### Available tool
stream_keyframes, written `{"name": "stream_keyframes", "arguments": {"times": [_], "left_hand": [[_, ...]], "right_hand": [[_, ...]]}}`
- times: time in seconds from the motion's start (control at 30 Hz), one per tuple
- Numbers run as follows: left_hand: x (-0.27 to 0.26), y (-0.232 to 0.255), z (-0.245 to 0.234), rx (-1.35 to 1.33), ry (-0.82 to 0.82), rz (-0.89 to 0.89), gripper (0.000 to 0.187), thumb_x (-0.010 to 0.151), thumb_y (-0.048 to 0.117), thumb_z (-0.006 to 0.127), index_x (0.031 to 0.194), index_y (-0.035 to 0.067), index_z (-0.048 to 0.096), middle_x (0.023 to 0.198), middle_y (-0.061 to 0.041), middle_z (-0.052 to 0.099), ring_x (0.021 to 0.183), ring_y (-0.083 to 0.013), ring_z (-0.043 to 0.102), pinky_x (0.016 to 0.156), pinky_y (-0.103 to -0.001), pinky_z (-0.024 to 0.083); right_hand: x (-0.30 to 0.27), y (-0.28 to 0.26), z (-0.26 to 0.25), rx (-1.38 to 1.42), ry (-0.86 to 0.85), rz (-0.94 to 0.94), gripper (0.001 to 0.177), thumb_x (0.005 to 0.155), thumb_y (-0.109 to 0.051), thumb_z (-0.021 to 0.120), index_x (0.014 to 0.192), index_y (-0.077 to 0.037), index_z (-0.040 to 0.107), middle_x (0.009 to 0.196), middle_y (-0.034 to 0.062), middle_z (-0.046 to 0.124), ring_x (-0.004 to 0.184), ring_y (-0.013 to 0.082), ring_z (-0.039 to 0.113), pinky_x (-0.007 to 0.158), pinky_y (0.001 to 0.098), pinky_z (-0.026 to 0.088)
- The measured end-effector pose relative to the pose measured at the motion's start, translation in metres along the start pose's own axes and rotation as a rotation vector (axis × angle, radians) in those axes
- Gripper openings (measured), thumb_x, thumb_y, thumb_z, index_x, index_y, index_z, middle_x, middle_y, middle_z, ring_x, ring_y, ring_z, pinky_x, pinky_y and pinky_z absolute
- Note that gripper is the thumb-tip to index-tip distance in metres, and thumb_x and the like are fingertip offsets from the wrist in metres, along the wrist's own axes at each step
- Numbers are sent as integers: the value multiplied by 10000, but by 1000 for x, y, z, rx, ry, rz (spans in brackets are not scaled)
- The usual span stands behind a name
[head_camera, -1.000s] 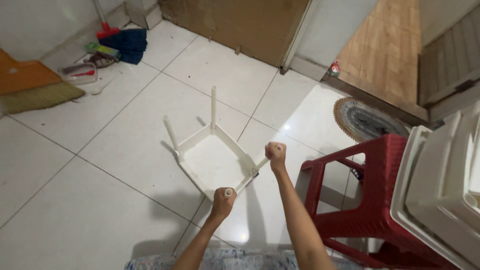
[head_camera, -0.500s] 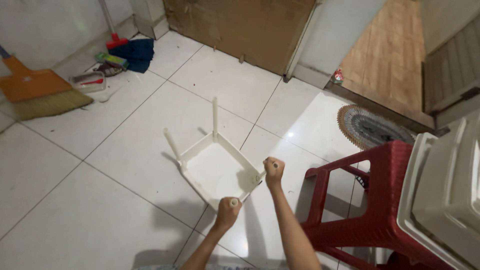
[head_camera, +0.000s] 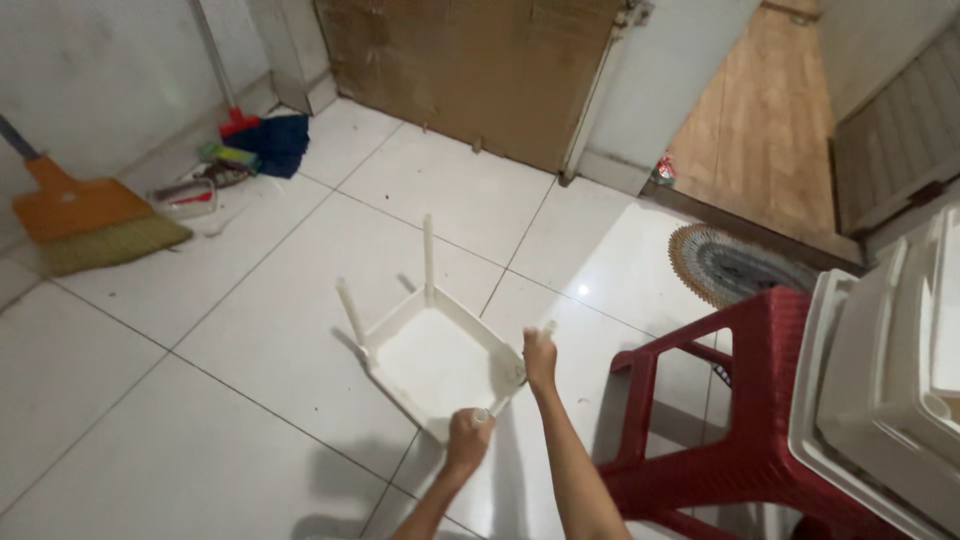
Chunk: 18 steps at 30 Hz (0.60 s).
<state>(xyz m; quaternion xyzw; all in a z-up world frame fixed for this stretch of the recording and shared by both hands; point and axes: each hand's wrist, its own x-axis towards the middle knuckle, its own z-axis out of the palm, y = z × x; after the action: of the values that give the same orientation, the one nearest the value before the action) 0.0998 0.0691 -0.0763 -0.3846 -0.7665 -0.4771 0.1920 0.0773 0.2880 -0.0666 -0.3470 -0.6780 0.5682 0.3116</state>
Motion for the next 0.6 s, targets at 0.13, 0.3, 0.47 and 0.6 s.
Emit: {"name": "stream_keyframes", "arguments": {"times": [0.13,0.3,0.47,0.6], "left_hand": [[-15,25,18,-169,-177,-156,227,815,165,631,662,1,599,627,-148,556,585,-256,514,550,-395,407],[-20,58,14,-541,-453,-544,317,811,146,650,607,-52,509,520,-160,459,481,-214,414,498,-427,368],[-14,85,12,-568,-367,-613,319,803,131,647,592,-59,501,497,-133,423,489,-179,400,483,-407,357],[5,123,-7,-685,-477,-633,231,811,197,681,878,-17,626,691,-95,615,657,-175,581,596,-376,479]], "right_hand": [[-56,33,-7,-390,254,-376,672,794,-360,834,1257,40,555,1156,222,581,1080,342,534,901,476,451],[-81,52,-9,-186,335,-198,1199,580,-331,926,1451,88,215,1233,311,463,1133,396,482,979,492,397],[-106,50,-24,493,-1,654,915,656,-293,811,1368,-4,314,1161,239,499,1048,368,526,907,482,445],[-145,22,-49,696,-127,828,726,690,-281,755,1261,-4,404,1078,203,522,977,351,541,856,476,461]]}}
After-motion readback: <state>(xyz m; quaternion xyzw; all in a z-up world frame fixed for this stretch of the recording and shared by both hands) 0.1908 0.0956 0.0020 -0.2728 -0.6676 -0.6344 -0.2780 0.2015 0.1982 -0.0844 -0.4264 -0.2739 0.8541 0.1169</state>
